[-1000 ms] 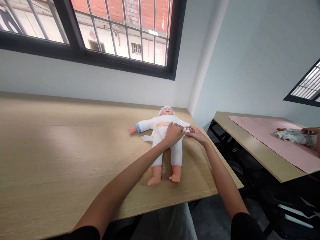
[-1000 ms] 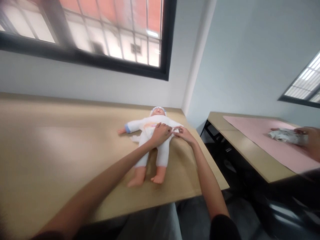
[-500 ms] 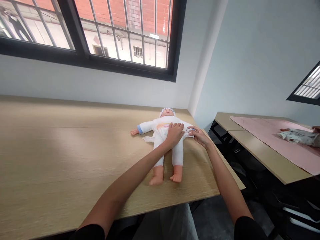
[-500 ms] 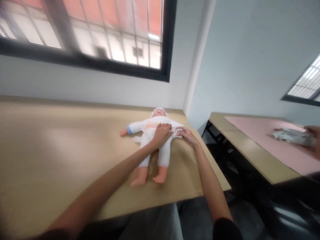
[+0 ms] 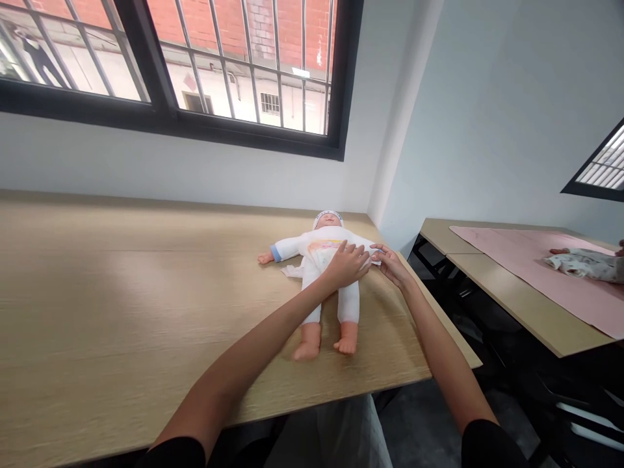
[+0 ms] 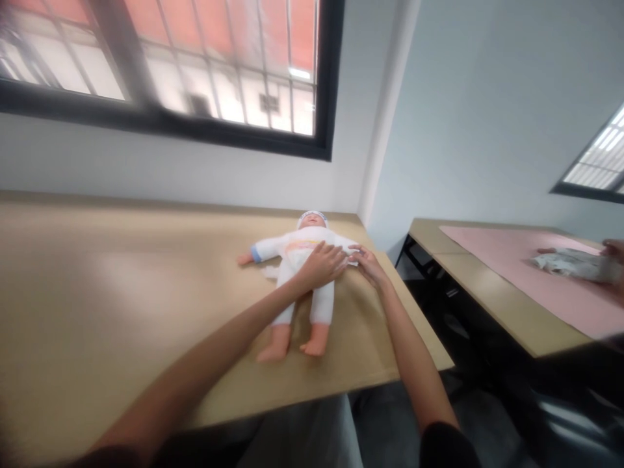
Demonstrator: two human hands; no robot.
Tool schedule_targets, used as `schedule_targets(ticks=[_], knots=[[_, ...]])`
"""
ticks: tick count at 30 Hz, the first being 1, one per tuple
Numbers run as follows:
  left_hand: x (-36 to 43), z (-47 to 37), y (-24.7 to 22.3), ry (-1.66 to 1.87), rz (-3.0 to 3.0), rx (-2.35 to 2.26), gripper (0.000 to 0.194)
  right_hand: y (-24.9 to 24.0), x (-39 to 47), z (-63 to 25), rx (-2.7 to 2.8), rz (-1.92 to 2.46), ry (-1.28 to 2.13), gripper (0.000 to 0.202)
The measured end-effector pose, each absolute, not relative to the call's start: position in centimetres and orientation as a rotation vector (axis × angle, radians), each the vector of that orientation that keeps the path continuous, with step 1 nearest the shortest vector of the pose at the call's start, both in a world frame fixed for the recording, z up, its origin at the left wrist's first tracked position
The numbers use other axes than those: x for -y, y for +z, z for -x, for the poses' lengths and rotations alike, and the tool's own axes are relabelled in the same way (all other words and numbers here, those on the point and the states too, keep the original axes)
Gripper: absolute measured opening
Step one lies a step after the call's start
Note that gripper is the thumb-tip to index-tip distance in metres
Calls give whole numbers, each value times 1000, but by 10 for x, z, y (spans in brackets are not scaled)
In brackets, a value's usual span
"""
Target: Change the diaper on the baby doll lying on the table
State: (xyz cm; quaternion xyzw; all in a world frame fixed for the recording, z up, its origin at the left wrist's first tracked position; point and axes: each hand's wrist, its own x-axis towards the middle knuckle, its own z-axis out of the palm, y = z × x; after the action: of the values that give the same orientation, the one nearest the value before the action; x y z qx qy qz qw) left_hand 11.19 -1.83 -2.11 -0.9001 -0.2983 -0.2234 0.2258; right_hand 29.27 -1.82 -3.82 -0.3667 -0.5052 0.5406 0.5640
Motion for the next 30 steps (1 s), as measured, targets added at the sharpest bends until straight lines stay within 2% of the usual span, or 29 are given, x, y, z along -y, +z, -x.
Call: schedule_targets(ticks=[6, 16, 23, 27, 30], knots=[[24, -112, -27, -571, 2451, 1020, 48, -43, 11, -295, 1047, 950, 1185, 34], [19, -116, -42, -690, 2412, 1006, 53, -40, 10, -283, 1132, 972, 1040, 39], [16, -117, -46, -647, 2486, 932, 49, -33, 8, -274, 1163, 1001, 979, 37], [23, -128, -49, -558, 2328, 939, 30, -21, -1, -263, 1303, 1173, 906, 30], [28, -133, -51, -519, 2264, 928, 32, -8, -11, -256, 1502, 1284, 798, 26]])
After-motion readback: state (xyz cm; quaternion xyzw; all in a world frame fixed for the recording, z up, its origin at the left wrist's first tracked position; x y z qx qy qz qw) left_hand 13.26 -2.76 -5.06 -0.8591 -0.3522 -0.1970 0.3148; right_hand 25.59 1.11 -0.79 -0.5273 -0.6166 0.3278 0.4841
